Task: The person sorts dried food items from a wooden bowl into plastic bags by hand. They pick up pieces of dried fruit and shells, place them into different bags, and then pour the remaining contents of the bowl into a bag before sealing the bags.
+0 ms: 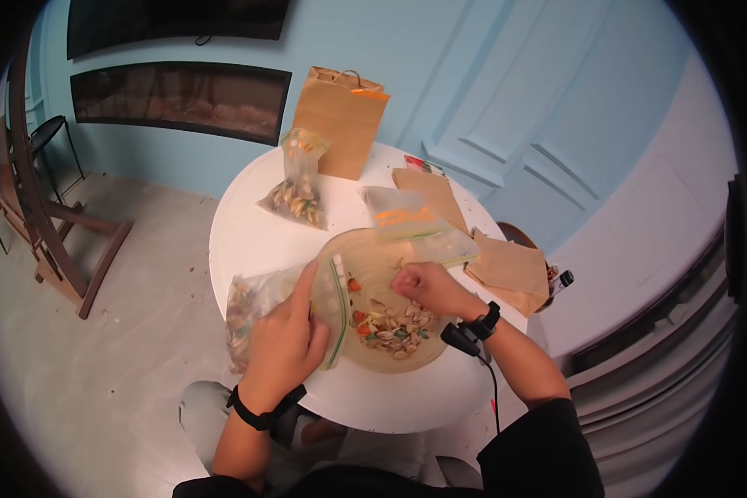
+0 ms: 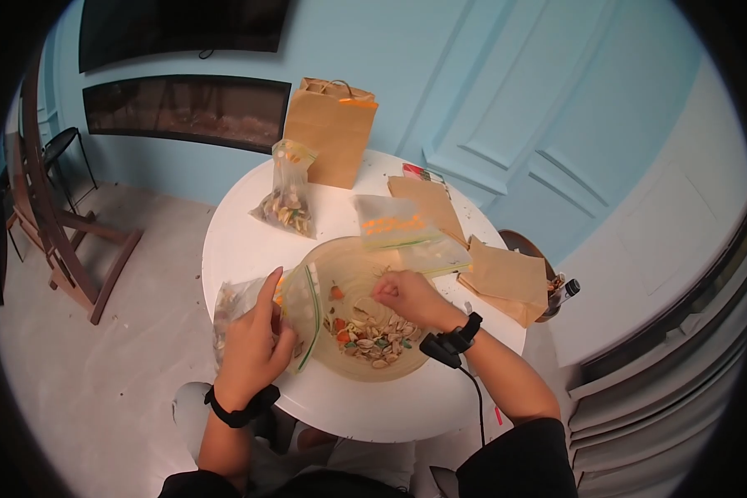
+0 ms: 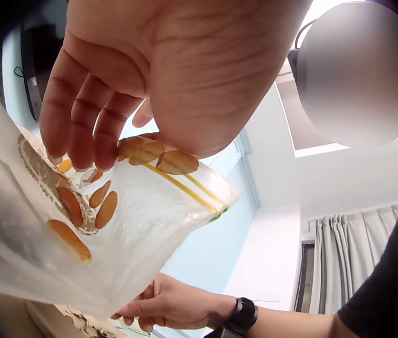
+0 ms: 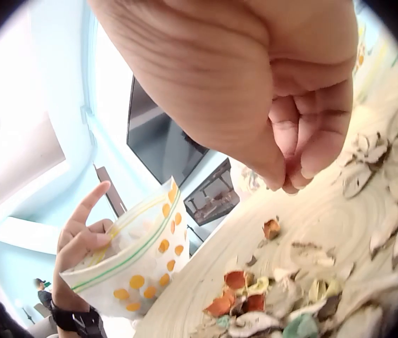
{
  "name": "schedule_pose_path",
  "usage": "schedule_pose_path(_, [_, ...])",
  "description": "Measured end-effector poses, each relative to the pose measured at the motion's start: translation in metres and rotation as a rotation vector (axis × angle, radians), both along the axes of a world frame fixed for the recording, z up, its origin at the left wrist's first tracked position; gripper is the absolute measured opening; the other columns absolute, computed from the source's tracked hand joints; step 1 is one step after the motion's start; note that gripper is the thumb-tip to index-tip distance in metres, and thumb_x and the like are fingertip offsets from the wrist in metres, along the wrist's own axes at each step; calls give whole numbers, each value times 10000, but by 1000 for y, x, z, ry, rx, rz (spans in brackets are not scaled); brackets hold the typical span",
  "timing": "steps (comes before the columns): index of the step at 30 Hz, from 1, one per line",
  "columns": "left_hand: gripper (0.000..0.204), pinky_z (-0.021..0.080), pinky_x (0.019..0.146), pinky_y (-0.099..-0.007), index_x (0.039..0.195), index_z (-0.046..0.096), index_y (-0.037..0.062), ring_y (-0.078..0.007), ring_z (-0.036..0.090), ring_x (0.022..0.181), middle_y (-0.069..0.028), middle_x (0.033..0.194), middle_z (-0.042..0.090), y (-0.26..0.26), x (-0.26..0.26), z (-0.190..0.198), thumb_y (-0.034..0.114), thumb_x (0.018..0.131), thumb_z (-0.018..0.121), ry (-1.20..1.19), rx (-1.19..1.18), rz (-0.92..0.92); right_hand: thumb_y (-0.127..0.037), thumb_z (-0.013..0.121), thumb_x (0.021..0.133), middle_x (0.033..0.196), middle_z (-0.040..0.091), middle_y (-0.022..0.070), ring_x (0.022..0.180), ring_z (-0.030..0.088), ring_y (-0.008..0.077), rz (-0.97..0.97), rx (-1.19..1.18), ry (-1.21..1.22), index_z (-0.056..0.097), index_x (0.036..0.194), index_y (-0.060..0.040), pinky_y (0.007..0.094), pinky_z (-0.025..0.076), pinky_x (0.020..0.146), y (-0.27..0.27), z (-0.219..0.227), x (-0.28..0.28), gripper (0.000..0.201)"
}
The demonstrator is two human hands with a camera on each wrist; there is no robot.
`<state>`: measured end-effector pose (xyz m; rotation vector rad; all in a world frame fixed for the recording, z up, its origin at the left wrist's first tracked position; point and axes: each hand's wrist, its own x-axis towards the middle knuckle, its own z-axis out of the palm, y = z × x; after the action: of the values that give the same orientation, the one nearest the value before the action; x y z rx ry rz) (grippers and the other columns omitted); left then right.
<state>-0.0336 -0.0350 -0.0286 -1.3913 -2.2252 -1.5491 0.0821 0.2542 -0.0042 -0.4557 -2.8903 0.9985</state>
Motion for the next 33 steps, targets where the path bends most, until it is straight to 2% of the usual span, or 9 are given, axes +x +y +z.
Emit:
schedule_pose_path(4, [730,524,618,-462,1518,373,7,-386,660,683,-197,809,658,0,0,2,38,826,604,9,-18,3,-133,651,921,772,675,64,677,605,118,-103,124,95,726,976,8,270,510,655,47,8,-13,169])
schedule_pose_path(5, [728,525,617,-460,1515,378,6,-382,660,679,-194,808,658,0,1,1,39,825,606,22,-18,3,-144,629,906,757,658,41,637,587,125,-112,121,96,728,973,13,271,483,579,52,10,-19,197])
schedule_pose_path(8, [740,527,620,-440,1517,378,7,-356,656,663,-173,792,651,2,0,0,41,818,616,56,-27,5,-138,620,909,750,635,29,597,550,120,-333,-146,-152,733,965,15,278,439,511,57,19,-35,198])
schedule_pose_path(11, [775,526,632,-405,1534,360,13,-318,647,646,-138,763,635,1,1,0,46,807,629,66,-48,11,-129,607,908,755,617,41,573,515,113,-395,-238,-121,719,1027,36,282,397,472,73,10,-49,231])
schedule_pose_path(14, [774,526,628,-403,1532,364,7,-316,649,648,-136,757,635,0,1,1,54,806,629,78,-33,15,-138,579,929,769,598,28,551,472,97,-414,-312,-199,671,1203,25,269,368,466,84,9,-55,332])
schedule_pose_path(17, [772,527,628,-407,1530,366,2,-319,649,649,-137,753,636,0,0,0,57,806,628,79,-22,16,-122,548,943,749,584,16,548,442,90,-465,-351,-22,592,1371,-17,266,347,464,60,19,-53,443])
schedule_pose_path(20, [773,528,629,-412,1530,365,0,-322,649,650,-140,751,636,0,0,0,58,806,629,81,-18,15,-137,552,976,865,616,9,593,473,71,-396,-280,-56,534,1463,-65,254,393,486,62,20,-53,493])
schedule_pose_path(26, [770,528,630,-416,1530,362,-1,-327,650,656,-142,750,635,-2,1,1,59,809,628,85,-24,6,-103,527,972,776,597,1,633,498,84,-310,-91,-53,588,1418,-51,252,425,540,83,3,-64,453])
schedule_pose_path(33, [755,527,630,-419,1521,369,-2,-329,652,659,-142,748,637,-7,1,2,63,814,625,86,-6,17,-105,614,876,772,664,113,735,642,208,-228,215,96,697,1127,-13,346,511,692,95,-11,-74,280])
